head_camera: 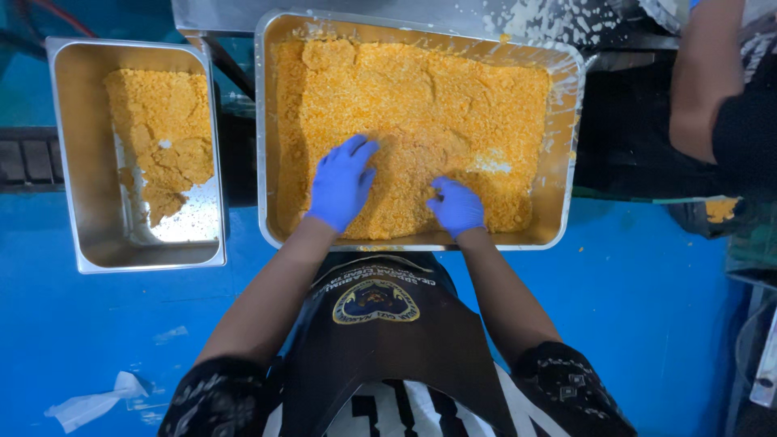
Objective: The person presses orange breading over raw chicken pieces in a large metal tray, coating each piece by hand and spreading crumbs to cover them. They move coated pieces aside, refill the tray with breading, and transfer coated chicken into a smaller tray.
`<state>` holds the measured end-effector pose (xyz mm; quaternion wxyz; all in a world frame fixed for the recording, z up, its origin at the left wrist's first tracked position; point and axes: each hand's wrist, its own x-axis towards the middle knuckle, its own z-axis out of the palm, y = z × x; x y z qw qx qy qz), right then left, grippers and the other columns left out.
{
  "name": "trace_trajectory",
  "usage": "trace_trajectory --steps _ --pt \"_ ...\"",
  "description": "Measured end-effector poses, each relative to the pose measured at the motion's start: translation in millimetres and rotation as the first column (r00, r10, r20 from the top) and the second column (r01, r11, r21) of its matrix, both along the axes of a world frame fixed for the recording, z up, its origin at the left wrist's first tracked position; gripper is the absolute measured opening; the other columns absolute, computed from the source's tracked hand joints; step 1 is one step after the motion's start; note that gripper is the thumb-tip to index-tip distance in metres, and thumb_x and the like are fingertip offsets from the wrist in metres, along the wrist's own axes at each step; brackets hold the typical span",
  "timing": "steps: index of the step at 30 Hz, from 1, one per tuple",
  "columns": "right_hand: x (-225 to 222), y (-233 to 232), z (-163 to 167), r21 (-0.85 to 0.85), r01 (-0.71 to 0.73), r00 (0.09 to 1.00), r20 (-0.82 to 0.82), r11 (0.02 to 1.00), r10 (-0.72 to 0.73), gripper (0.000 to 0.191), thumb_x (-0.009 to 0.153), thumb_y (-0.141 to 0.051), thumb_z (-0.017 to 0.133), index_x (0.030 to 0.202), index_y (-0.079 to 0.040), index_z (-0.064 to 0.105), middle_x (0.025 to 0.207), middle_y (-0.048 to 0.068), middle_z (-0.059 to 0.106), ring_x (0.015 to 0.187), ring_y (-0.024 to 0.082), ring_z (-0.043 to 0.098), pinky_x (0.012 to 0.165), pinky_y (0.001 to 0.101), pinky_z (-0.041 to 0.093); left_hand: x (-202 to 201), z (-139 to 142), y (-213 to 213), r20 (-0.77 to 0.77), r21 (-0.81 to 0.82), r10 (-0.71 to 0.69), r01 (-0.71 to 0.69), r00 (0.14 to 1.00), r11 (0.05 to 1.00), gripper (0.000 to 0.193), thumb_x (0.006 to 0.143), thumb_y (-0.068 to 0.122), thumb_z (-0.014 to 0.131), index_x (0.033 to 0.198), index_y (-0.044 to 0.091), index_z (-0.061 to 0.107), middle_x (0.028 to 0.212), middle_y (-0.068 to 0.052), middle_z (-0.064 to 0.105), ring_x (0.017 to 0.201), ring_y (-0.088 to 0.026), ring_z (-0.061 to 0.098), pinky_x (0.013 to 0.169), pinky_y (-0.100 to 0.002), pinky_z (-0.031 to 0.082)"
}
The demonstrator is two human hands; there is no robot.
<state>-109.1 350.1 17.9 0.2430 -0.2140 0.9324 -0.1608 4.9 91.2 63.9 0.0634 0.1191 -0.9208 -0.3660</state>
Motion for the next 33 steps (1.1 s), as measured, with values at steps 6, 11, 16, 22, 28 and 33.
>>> trace_trajectory --steps 6,11,16,22,28,33 --pt "-18 38 -27 -0.247 0.196 0.964 0.225 0.949 -0.141 0.024 0.082 -0.021 0.077 0.104 -0.012 0.076 0.102 0.008 0.076 0.093 0.021 0.072 0.085 0.0341 0.057 -58 -26 -5 0.094 -0.239 -0.074 0.095 0.993 0.966 0.049 0.083 0.021 0.071 0.131 0.015 0.065 0.131 -0.009 0.063 0.118 -0.035 0.058 0.096 -0.05 0.046" --pt "-23 55 -29 -0.43 0.45 0.859 0.449 0.783 -0.247 0.026 0.083 -0.013 0.075 0.109 -0.009 0.075 0.098 0.002 0.074 0.091 0.013 0.067 0.084 0.0285 0.055 -48 -19 -9 0.132 -0.115 0.017 -0.001 0.991 0.993 0.028 0.089 0.024 0.072 0.116 0.018 0.074 0.115 -0.01 0.071 0.11 -0.033 0.063 0.093 -0.049 0.048" --pt "-16 44 -28 -0.347 0.188 0.981 0.107 0.919 -0.161 0.03 0.087 -0.014 0.071 0.117 -0.01 0.076 0.107 0.01 0.075 0.097 0.021 0.071 0.089 0.0336 0.055 -5 2 -19 0.013 0.604 0.209 -0.175 0.978 0.778 0.025 0.099 0.02 0.07 0.12 0.008 0.072 0.11 -0.009 0.075 0.102 -0.021 0.071 0.092 -0.036 0.056" --pt "-7 11 -40 -0.139 0.078 0.991 -0.099 0.987 -0.093 0.038 0.079 -0.024 0.081 0.112 -0.007 0.072 0.107 0.017 0.073 0.097 0.033 0.069 0.085 0.0423 0.055 93 5 -97 0.083 0.853 0.383 -0.264 0.92 0.45 0.027 0.106 0.017 0.06 0.125 -0.001 0.068 0.115 -0.011 0.073 0.105 -0.017 0.073 0.097 -0.032 0.056" --pt "-18 8 -15 -0.109 -0.025 0.992 -0.123 0.994 0.012 0.027 0.083 -0.025 0.078 0.103 -0.008 0.076 0.099 0.015 0.075 0.092 0.034 0.072 0.081 0.0443 0.056 209 -25 -181 0.144 0.367 0.664 -0.663 0.733 0.652 0.049 0.097 0.016 0.07 0.141 -0.002 0.055 0.135 -0.016 0.063 0.12 -0.021 0.061 0.096 -0.034 0.049" --pt "-13 -22 56 -0.073 -0.047 0.998 0.037 0.996 0.05 0.027 0.084 -0.022 0.079 0.107 -0.008 0.077 0.099 0.014 0.076 0.087 0.028 0.072 0.079 0.0383 0.056 262 -52 -194 0.224 0.482 0.726 -0.721 0.651 0.498 0.041 0.1 0.02 0.066 0.138 0.003 0.061 0.126 -0.01 0.07 0.113 -0.017 0.066 0.098 -0.031 0.051"
